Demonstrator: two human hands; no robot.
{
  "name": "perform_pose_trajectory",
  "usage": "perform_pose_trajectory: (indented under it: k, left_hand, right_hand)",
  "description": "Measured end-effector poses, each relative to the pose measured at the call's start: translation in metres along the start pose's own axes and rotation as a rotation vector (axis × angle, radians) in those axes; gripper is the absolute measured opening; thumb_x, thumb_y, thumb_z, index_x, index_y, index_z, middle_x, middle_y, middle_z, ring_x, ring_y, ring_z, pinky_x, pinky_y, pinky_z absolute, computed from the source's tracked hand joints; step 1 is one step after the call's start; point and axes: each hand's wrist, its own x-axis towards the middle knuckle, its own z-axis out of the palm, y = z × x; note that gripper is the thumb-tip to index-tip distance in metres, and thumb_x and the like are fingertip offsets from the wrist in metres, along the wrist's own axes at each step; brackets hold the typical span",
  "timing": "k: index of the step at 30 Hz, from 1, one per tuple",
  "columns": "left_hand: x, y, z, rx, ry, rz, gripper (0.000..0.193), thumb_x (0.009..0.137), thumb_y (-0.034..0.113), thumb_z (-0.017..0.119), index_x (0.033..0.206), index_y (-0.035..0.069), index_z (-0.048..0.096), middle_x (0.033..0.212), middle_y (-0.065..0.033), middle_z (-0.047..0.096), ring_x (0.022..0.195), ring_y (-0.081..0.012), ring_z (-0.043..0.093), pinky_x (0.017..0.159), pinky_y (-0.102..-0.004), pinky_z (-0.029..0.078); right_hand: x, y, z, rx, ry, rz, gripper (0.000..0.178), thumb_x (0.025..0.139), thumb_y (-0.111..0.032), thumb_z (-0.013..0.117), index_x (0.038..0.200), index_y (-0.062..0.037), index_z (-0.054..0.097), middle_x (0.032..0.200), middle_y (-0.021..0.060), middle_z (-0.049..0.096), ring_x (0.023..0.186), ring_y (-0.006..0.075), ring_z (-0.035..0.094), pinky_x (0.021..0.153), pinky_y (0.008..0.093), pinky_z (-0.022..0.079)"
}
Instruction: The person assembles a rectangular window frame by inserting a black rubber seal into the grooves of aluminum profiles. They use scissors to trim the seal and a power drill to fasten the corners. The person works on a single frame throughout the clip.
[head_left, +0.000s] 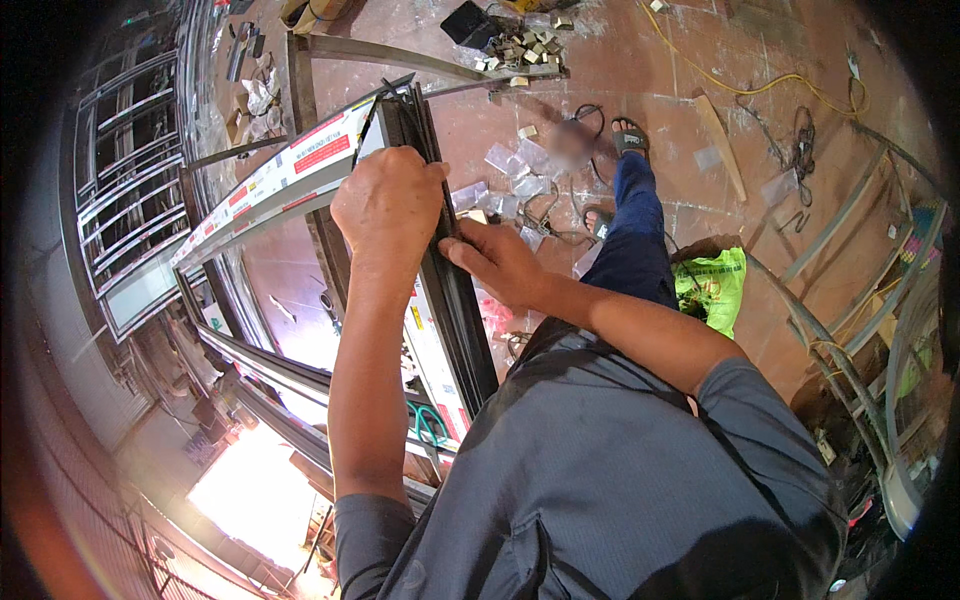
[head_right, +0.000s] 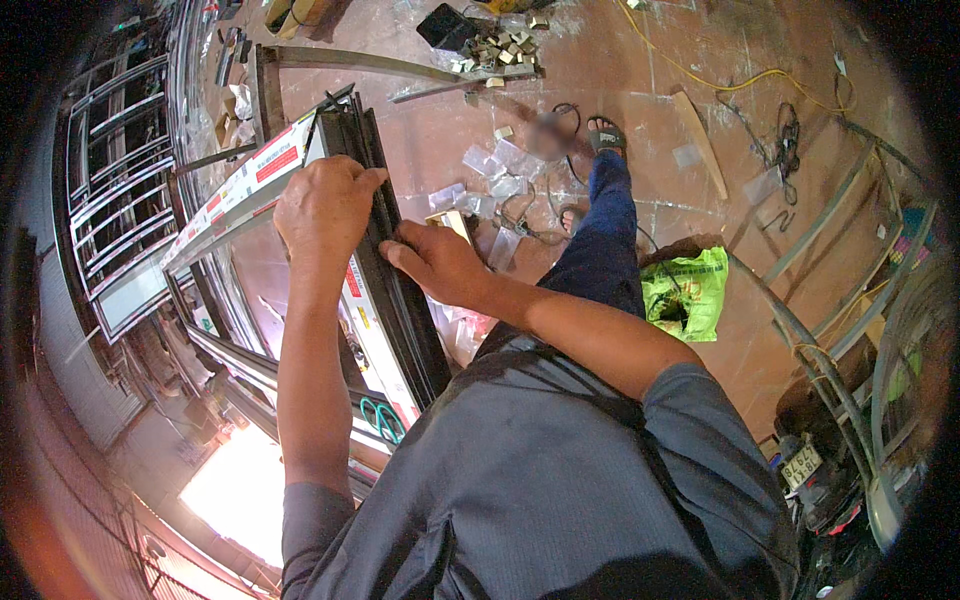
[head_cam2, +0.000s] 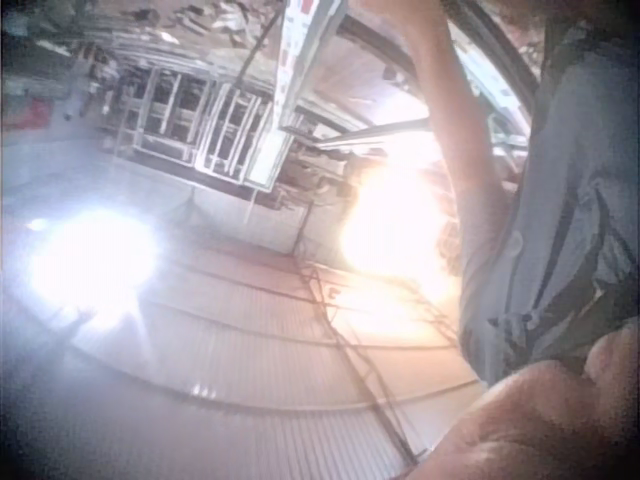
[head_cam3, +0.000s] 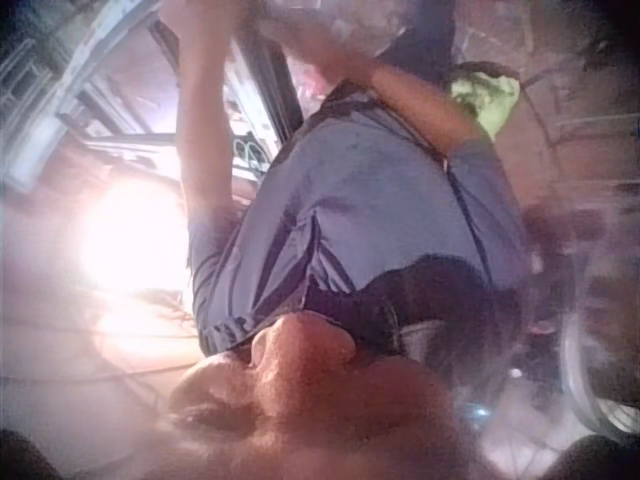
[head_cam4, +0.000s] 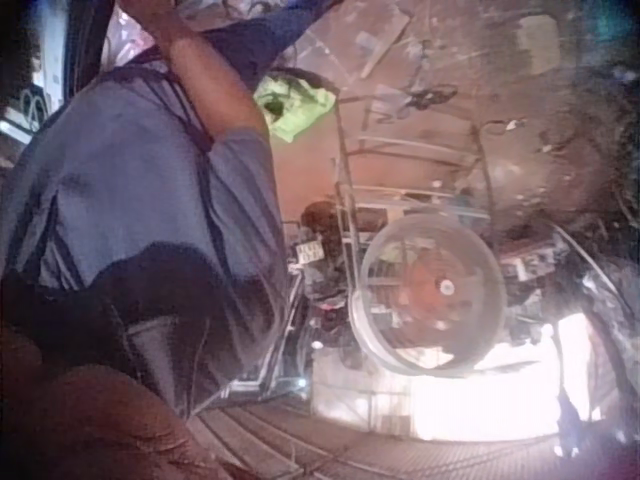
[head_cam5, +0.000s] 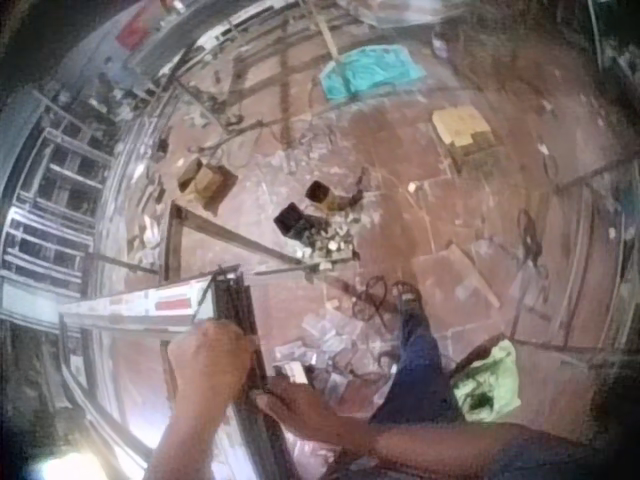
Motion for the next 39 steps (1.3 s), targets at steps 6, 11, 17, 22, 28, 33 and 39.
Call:
perform_pose_trajectory:
  k: [6, 11, 17, 22, 28, 33, 39]
  left_hand:
    - [0.002, -0.005, 0.008, -0.085, 0.065, -0.042, 0.034, 0.089, 0.046, 0.081, 0.098, 0.013, 0.087, 0.092, -0.0191, 0.081, 0.089, -0.0409, 0.078, 0.082, -0.052, 0.06]
    - [0.001, -0.005, 0.008, -0.122, 0.083, -0.054, 0.033, 0.088, 0.046, 0.081, 0.097, 0.014, 0.088, 0.087, -0.0184, 0.08, 0.086, -0.0397, 0.078, 0.08, -0.0503, 0.06]
    - [0.003, -0.001, 0.007, -0.113, 0.097, -0.074, 0.033, 0.088, 0.046, 0.081, 0.096, 0.014, 0.088, 0.086, -0.0173, 0.08, 0.084, -0.0393, 0.077, 0.079, -0.0496, 0.06]
    - [0.002, -0.004, 0.008, -0.154, 0.106, -0.072, 0.033, 0.089, 0.046, 0.081, 0.095, 0.014, 0.088, 0.083, -0.0185, 0.078, 0.083, -0.0398, 0.077, 0.079, -0.0498, 0.059]
    - [0.001, 0.0, 0.004, -0.115, 0.104, -0.052, 0.034, 0.089, 0.046, 0.081, 0.094, 0.013, 0.088, 0.085, -0.0185, 0.079, 0.084, -0.0402, 0.077, 0.08, -0.0489, 0.059]
    - [0.0, -0.002, 0.005, -0.142, 0.073, -0.037, 0.033, 0.093, 0.042, 0.075, 0.095, 0.011, 0.086, 0.092, -0.0177, 0.08, 0.088, -0.0398, 0.077, 0.083, -0.0494, 0.06]
    - [0.004, -0.009, 0.011, -0.173, 0.104, 0.004, 0.032, 0.093, 0.041, 0.077, 0.093, 0.01, 0.086, 0.088, -0.0185, 0.079, 0.084, -0.0402, 0.076, 0.08, -0.0481, 0.058]
  right_hand:
    - [0.008, 0.0, 0.011, -0.348, 0.153, -0.133, 0.032, 0.103, -0.03, 0.067, 0.091, -0.0004, 0.063, 0.071, 0.0229, 0.061, 0.064, 0.0387, 0.063, 0.062, 0.0485, 0.047]
    - [0.011, -0.007, 0.001, -0.153, 0.082, -0.008, 0.034, 0.099, -0.033, 0.066, 0.085, -0.0026, 0.063, 0.075, 0.0258, 0.068, 0.072, 0.0506, 0.069, 0.069, 0.0605, 0.053]
    - [0.022, -0.001, 0.007, -0.314, 0.174, -0.169, 0.034, 0.102, -0.03, 0.069, 0.086, -0.0002, 0.064, 0.071, 0.025, 0.063, 0.064, 0.0456, 0.066, 0.06, 0.0533, 0.049]
    - [0.027, -0.008, 0.001, -0.243, 0.17, -0.105, 0.034, 0.101, -0.032, 0.069, 0.086, -0.0014, 0.065, 0.073, 0.0249, 0.065, 0.066, 0.0475, 0.067, 0.061, 0.0552, 0.051]
    - [0.038, -0.018, 0.002, -0.297, 0.213, -0.079, 0.029, 0.095, -0.032, 0.068, 0.09, -0.0035, 0.067, 0.08, 0.0226, 0.071, 0.074, 0.0475, 0.071, 0.073, 0.0583, 0.056]
    - [0.046, -0.018, -0.007, -0.145, 0.199, -0.044, 0.032, 0.096, -0.035, 0.067, 0.091, -0.0037, 0.069, 0.08, 0.0223, 0.071, 0.076, 0.0476, 0.071, 0.072, 0.0568, 0.056]
    - [0.051, -0.016, -0.001, -0.203, 0.217, -0.056, 0.037, 0.1, -0.038, 0.065, 0.09, -0.0032, 0.069, 0.079, 0.0229, 0.07, 0.077, 0.0471, 0.07, 0.07, 0.056, 0.055]
